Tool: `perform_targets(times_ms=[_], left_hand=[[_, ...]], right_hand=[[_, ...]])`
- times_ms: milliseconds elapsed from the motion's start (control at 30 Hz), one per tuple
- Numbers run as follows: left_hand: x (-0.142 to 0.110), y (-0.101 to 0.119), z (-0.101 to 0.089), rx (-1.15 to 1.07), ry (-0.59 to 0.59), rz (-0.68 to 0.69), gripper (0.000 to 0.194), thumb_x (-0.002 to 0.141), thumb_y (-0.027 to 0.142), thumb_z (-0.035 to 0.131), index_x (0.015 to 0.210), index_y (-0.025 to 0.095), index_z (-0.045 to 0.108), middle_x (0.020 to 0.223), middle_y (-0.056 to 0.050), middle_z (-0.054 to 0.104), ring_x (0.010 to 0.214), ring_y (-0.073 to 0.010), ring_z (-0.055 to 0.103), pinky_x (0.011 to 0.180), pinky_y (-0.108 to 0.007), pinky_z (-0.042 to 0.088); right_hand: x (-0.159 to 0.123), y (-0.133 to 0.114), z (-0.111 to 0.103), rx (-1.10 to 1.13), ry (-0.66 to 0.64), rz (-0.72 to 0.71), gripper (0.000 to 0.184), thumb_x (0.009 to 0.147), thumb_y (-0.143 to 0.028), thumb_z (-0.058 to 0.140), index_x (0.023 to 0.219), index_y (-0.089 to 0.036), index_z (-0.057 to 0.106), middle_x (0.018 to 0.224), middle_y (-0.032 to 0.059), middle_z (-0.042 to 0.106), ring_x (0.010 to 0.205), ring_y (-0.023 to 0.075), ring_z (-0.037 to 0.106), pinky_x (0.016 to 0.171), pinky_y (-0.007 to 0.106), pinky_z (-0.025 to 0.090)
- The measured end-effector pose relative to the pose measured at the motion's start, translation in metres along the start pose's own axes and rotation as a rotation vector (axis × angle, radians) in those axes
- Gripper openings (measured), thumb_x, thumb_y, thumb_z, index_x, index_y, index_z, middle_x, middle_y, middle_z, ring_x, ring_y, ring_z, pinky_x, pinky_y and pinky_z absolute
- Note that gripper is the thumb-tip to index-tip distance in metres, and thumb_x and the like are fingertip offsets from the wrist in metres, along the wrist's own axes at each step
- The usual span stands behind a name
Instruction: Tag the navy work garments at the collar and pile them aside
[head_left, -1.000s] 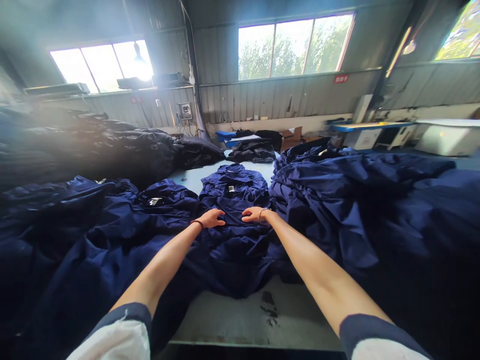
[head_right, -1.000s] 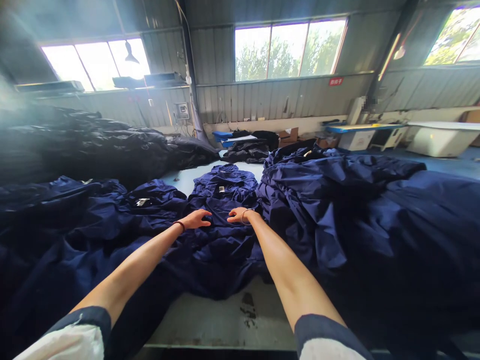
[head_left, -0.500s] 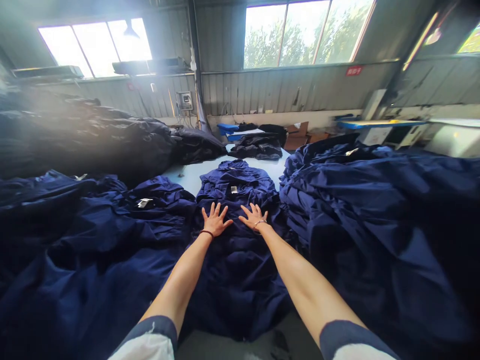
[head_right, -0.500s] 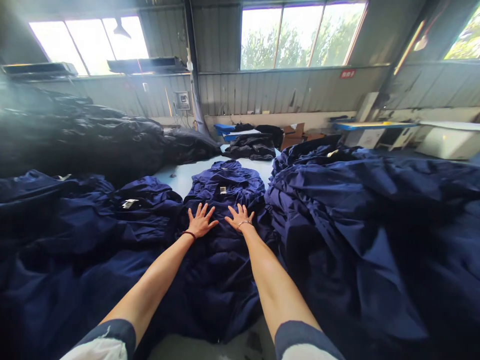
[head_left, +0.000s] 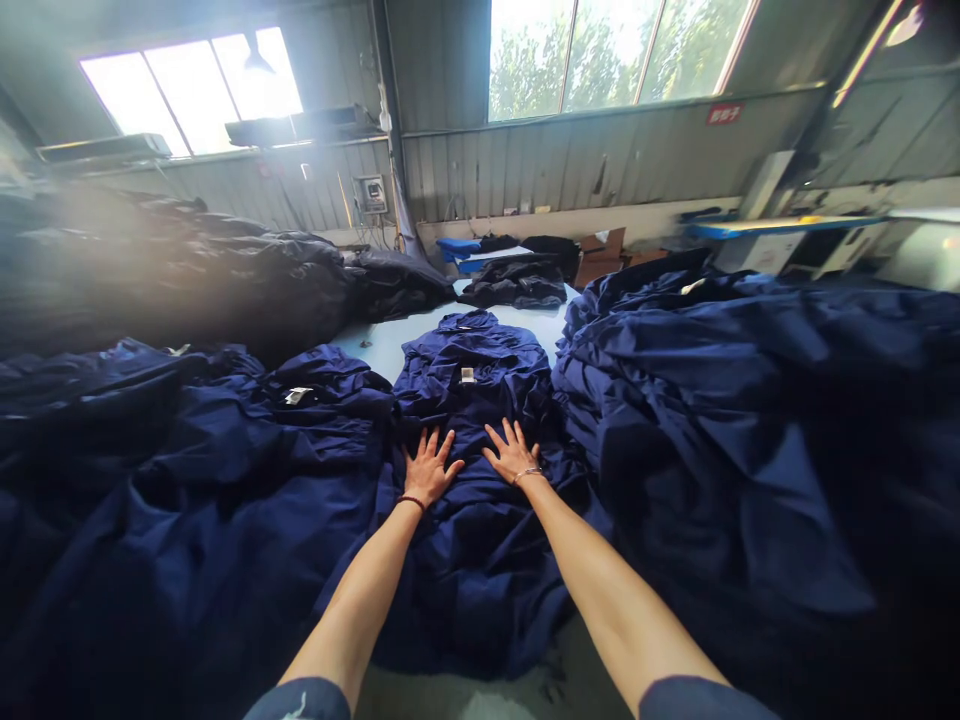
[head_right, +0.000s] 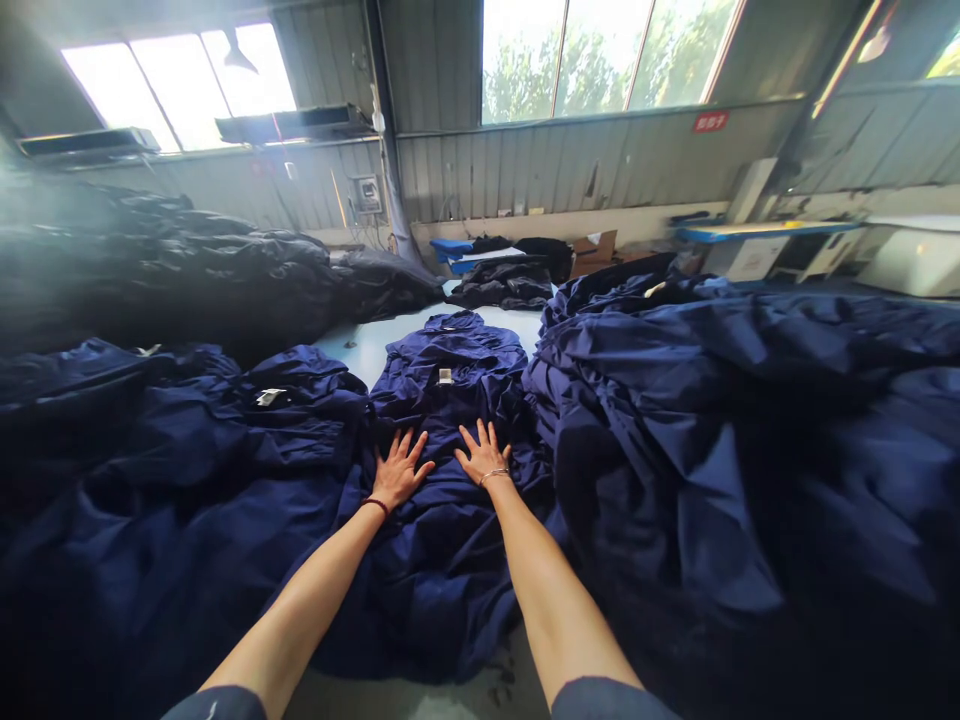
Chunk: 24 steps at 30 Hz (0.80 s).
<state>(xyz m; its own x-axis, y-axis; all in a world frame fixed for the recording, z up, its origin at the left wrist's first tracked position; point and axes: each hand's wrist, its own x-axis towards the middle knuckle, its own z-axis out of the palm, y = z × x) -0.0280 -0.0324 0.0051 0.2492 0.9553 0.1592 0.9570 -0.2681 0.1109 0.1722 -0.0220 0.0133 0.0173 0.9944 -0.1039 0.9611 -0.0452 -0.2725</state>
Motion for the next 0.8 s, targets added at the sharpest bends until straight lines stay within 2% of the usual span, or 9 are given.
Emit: perform_targets(times_ms=[233,333,400,467,600,700,800], left_hand=[[-0.04,0.01,-0.006,0.03,-0.058,0.024,0.063,0.091,0.06,0.032,0.149,0.038,0.019,0.157,-0.005,0.023,0.143,-0.0337,0.016,0.107,-0.068,0.017],[-0.045,0.011,-0.009,0.016,-0.091,0.036,0.063,0.091,0.061,0.03,0.149,0.037,0.02,0.157,-0.005,0.023,0.143,-0.0331,0.016,0.107,-0.066,0.018],[-0.042,0.011,-0.012,-0.002,-0.1,0.03,0.064,0.091,0.062,0.029,0.149,0.036,0.023,0.156,-0.006,0.024,0.142,-0.0338,0.019,0.106,-0.065,0.021],[-0.034,0.011,-0.016,-0.014,-0.068,0.018,0.063,0.09,0.062,0.03,0.147,0.034,0.03,0.154,-0.007,0.029,0.14,-0.0336,0.024,0.107,-0.062,0.022],[-0.002,0.011,-0.026,-0.037,0.083,0.061,0.052,0.093,0.054,0.035,0.139,0.031,0.045,0.149,-0.006,0.038,0.134,-0.0276,0.033,0.109,-0.048,0.028],[0.03,0.011,-0.032,-0.073,0.164,0.125,0.047,0.094,0.046,0.037,0.135,0.026,0.048,0.146,-0.008,0.041,0.133,-0.0254,0.034,0.108,-0.042,0.032],[0.063,0.01,-0.033,-0.121,0.205,0.164,0.044,0.095,0.038,0.038,0.134,0.02,0.048,0.143,-0.011,0.043,0.132,-0.0246,0.036,0.109,-0.041,0.033]], right_hand=[[-0.046,0.002,0.007,0.055,-0.016,0.018,0.059,0.092,-0.057,0.03,0.148,-0.042,0.022,0.16,-0.0004,0.0,0.145,0.0278,-0.002,0.107,0.065,0.016],[-0.053,0.001,0.003,0.086,-0.04,0.023,0.058,0.091,-0.057,0.031,0.147,-0.041,0.026,0.16,0.0006,0.002,0.145,0.0287,0.001,0.106,0.065,0.016],[-0.051,0.0,-0.001,0.092,-0.044,0.024,0.058,0.089,-0.058,0.034,0.145,-0.041,0.031,0.159,0.0016,0.009,0.144,0.0308,0.007,0.105,0.064,0.017],[-0.043,-0.002,-0.005,0.083,0.017,0.039,0.054,0.089,-0.056,0.036,0.14,-0.038,0.042,0.155,0.0042,0.022,0.14,0.0322,0.018,0.104,0.062,0.02],[-0.019,-0.009,-0.013,0.049,0.287,0.017,0.041,0.092,-0.042,0.038,0.12,-0.028,0.063,0.133,0.0087,0.051,0.122,0.0283,0.039,0.101,0.049,0.027],[0.006,-0.017,-0.019,0.071,0.401,-0.056,0.036,0.091,-0.035,0.04,0.116,-0.026,0.065,0.128,0.0084,0.054,0.118,0.0259,0.041,0.098,0.041,0.031],[0.034,-0.027,-0.025,0.097,0.429,-0.099,0.037,0.092,-0.031,0.04,0.121,-0.025,0.061,0.132,0.0077,0.051,0.121,0.0241,0.039,0.1,0.037,0.03]])
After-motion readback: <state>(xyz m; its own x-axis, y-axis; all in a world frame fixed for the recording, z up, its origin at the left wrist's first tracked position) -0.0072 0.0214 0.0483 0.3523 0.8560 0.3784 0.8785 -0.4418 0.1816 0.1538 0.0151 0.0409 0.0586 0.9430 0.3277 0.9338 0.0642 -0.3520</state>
